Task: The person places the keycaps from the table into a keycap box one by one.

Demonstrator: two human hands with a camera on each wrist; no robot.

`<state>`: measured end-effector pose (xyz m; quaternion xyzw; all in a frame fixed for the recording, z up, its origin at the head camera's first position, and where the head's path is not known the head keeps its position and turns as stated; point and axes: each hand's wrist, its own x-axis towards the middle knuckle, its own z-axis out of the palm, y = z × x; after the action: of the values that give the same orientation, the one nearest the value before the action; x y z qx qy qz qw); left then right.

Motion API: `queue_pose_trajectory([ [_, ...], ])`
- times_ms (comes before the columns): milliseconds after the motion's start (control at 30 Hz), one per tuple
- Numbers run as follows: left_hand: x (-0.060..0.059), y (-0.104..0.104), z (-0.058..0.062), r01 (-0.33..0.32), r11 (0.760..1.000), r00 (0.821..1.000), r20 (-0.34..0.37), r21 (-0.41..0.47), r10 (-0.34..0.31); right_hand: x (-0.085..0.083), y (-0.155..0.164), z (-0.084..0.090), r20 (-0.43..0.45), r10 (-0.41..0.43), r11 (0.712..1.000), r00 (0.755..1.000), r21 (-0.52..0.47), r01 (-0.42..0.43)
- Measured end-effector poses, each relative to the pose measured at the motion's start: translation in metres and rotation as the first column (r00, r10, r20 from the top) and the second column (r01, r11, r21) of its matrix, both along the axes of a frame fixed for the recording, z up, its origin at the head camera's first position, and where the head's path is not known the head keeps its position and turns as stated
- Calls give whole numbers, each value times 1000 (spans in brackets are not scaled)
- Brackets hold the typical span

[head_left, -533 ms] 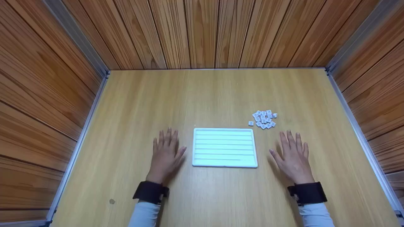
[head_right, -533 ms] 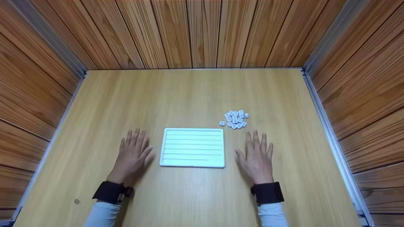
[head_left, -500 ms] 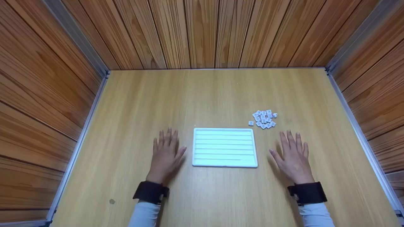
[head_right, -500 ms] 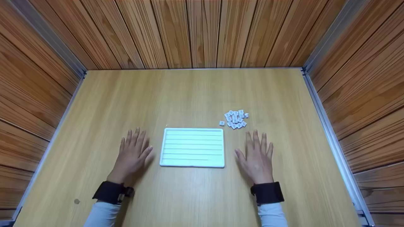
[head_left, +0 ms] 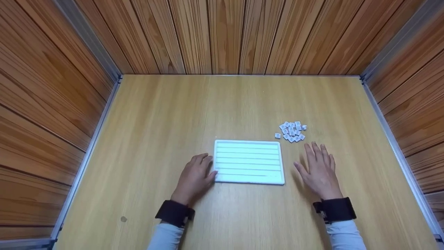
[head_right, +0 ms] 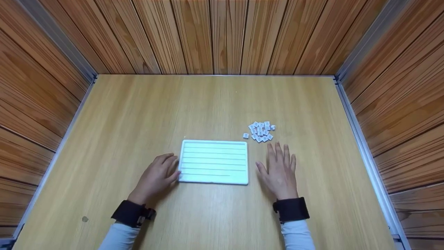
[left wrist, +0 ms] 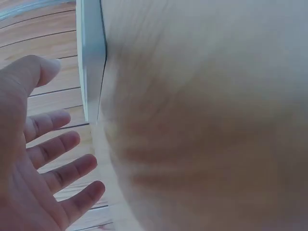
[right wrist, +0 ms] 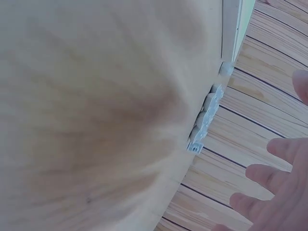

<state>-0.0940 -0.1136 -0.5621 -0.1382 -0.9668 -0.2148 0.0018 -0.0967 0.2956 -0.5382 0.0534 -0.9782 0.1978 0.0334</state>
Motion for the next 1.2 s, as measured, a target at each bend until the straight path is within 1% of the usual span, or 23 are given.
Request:
queue_pose_trajectory([
  [67,1,2,-2,-3,1000,1000,-5,-4,3,-4,-4,1,4,10,1000,1000,2,-10],
  [300,3,8,-6,3,1000,1000,31,-27,-3,-21,-19,2,23,39,999,999,14,-39],
  [500,1,15,-3,-40,999,997,59,-21,41,-37,-32,2,17,72,997,997,19,-72],
  [667,-2,20,1,-73,997,991,114,-28,76,-50,-39,1,31,93,995,995,23,-94],
  [800,-3,22,3,-64,996,987,142,-65,72,-63,-45,0,61,93,995,994,35,-96],
  [967,-3,22,3,-53,995,986,151,-84,65,-80,-50,0,111,99,992,989,67,-106],
  [1200,-4,26,3,-63,994,978,195,-92,80,-100,-54,1,121,135,986,983,86,-146],
])
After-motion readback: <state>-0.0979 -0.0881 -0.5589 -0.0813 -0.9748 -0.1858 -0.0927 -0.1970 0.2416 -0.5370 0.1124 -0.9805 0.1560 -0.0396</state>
